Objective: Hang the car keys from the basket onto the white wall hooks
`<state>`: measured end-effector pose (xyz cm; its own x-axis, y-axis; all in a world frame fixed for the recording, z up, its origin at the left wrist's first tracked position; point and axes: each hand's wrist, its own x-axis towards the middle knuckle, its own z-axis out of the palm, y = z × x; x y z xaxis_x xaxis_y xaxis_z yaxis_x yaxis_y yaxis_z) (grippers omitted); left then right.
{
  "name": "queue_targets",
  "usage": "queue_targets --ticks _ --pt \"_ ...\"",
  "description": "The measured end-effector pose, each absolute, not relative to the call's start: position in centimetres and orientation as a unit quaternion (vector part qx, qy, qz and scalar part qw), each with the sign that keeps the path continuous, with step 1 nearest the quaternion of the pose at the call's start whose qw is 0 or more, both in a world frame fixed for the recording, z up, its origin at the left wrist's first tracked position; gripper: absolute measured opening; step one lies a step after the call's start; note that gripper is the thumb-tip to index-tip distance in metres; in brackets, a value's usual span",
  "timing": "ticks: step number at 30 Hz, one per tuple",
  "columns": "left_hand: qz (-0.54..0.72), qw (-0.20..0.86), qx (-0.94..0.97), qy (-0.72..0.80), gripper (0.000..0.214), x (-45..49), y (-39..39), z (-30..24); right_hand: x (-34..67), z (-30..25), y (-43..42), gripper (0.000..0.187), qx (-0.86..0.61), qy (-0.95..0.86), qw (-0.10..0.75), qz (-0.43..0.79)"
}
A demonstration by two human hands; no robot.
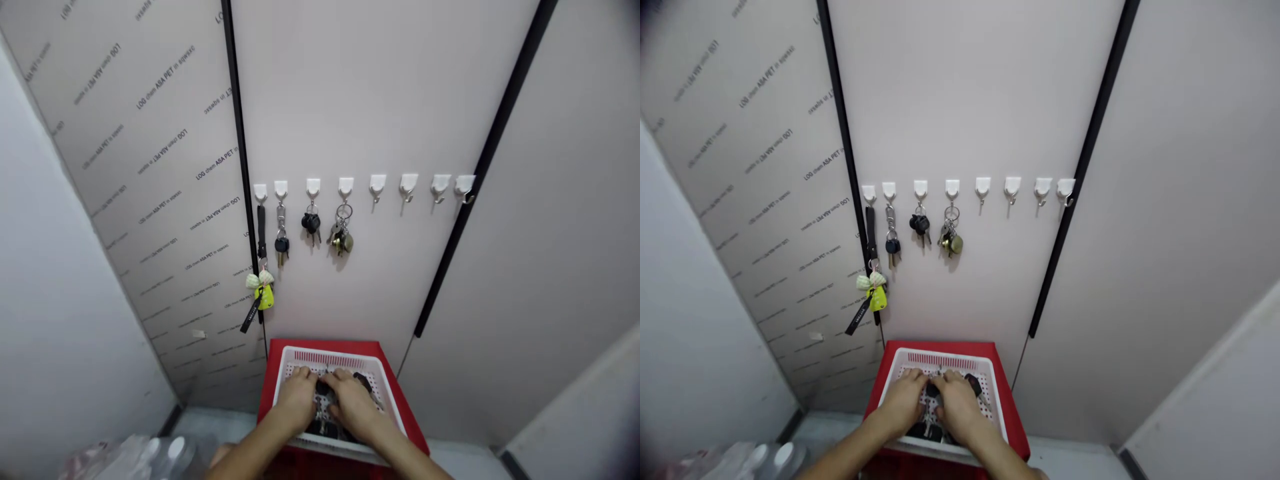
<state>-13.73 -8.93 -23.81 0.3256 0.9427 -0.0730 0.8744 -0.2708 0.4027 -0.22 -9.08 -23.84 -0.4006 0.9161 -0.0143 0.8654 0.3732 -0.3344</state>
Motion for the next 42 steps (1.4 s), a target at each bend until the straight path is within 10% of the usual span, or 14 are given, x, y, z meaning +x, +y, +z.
queue_targets --ticks 8,23,42 --pt "0.133 0.247 0.765 0.58 0.034 -13.5 -9.1 -24.3 -0.5 -24.3 -8.7 0.026 -0.542 -0.819 0.11 0.15" --pt "0.364 0.554 0.624 0.415 0.022 -11.5 -7.8 -24.0 0.2 -20.1 -8.1 0.016 -0.456 -0.67 0.418 0.41" --pt "0.408 0.552 0.58 0.438 0.012 -11.6 -7.6 -22.8 0.7 -20.5 -7.6 0.016 -0.491 -0.736 0.335 0.324"
